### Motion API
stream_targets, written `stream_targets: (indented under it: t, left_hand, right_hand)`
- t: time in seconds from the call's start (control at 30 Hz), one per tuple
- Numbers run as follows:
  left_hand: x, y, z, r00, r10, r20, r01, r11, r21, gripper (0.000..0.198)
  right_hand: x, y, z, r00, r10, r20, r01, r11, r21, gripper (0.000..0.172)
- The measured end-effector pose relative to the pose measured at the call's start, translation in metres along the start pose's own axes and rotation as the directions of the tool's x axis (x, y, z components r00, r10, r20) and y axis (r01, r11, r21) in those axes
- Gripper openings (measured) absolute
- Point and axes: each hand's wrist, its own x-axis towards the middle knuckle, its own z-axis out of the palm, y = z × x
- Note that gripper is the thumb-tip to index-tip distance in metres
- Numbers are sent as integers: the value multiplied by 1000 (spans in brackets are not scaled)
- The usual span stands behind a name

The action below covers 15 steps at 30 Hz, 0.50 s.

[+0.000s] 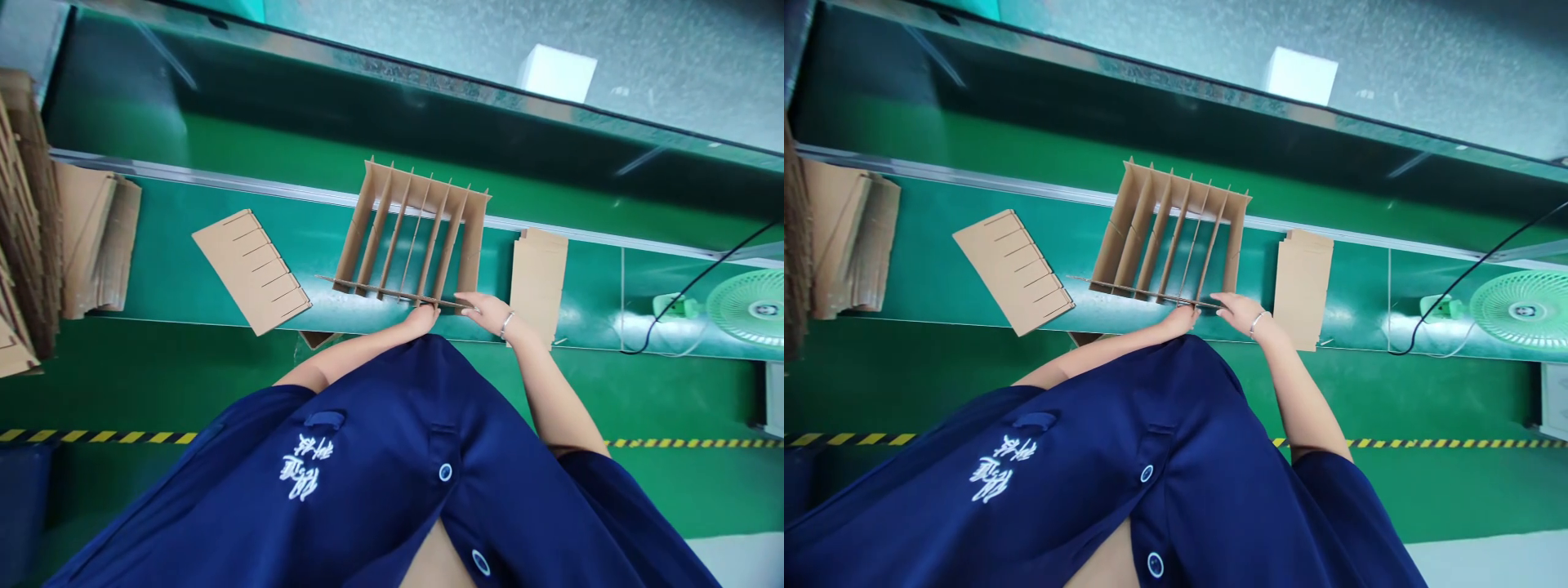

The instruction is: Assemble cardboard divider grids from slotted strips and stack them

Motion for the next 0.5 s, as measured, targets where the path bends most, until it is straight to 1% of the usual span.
stream_targets:
  t: [0.03, 0.1, 0.13, 0.17, 0.2, 0.23, 0.3, 0.33, 0.37, 0.4, 0.43, 0.5]
  left_hand:
    - [-3, -1, -2, 1000, 8, 14, -8, 999, 32, 38]
    - [-13, -2, -8, 997, 22, 74, -32, 989, 144, 39]
    - [-20, 0, -13, 991, 58, 121, -82, 976, 202, 38]
    - [-29, 3, -18, 978, 123, 171, -163, 955, 247, 35]
    - [-38, 8, -24, 956, 212, 203, -262, 927, 269, 33]
    - [-47, 14, -32, 928, 316, 198, -362, 891, 274, 31]
    - [-59, 30, -47, 844, 525, 107, -530, 790, 308, 31]
    - [-61, 38, -54, 800, 598, 46, -573, 740, 352, 31]
    - [-60, 46, -60, 769, 640, 0, -585, 702, 406, 31]
    - [-57, 53, -65, 760, 650, -14, -574, 680, 457, 32]
    - [-51, 58, -68, 782, 624, 7, -543, 675, 499, 32]
    - [-39, 64, -72, 870, 486, 84, -444, 698, 562, 27]
  right_hand:
    - [-8, 9, 3, 997, -1, -83, 8, 996, 85, 46]
    - [-25, 30, 14, 975, 74, -209, -22, 970, 243, 51]
    - [-32, 41, 22, 962, 138, -235, -62, 951, 303, 52]
    - [-38, 50, 32, 950, 204, -237, -115, 932, 344, 52]
    - [-42, 57, 43, 939, 262, -222, -170, 916, 362, 52]
    - [-42, 62, 55, 931, 306, -200, -221, 907, 359, 52]
    - [-36, 63, 79, 924, 351, -150, -293, 904, 311, 52]
    - [-30, 59, 90, 925, 357, -131, -310, 908, 281, 53]
    - [-23, 53, 99, 926, 360, -117, -322, 912, 255, 53]
    - [-16, 46, 105, 923, 369, -110, -336, 912, 234, 53]
    - [-9, 37, 110, 916, 387, -109, -358, 909, 214, 51]
    - [3, 22, 113, 886, 450, -110, -431, 888, 162, 45]
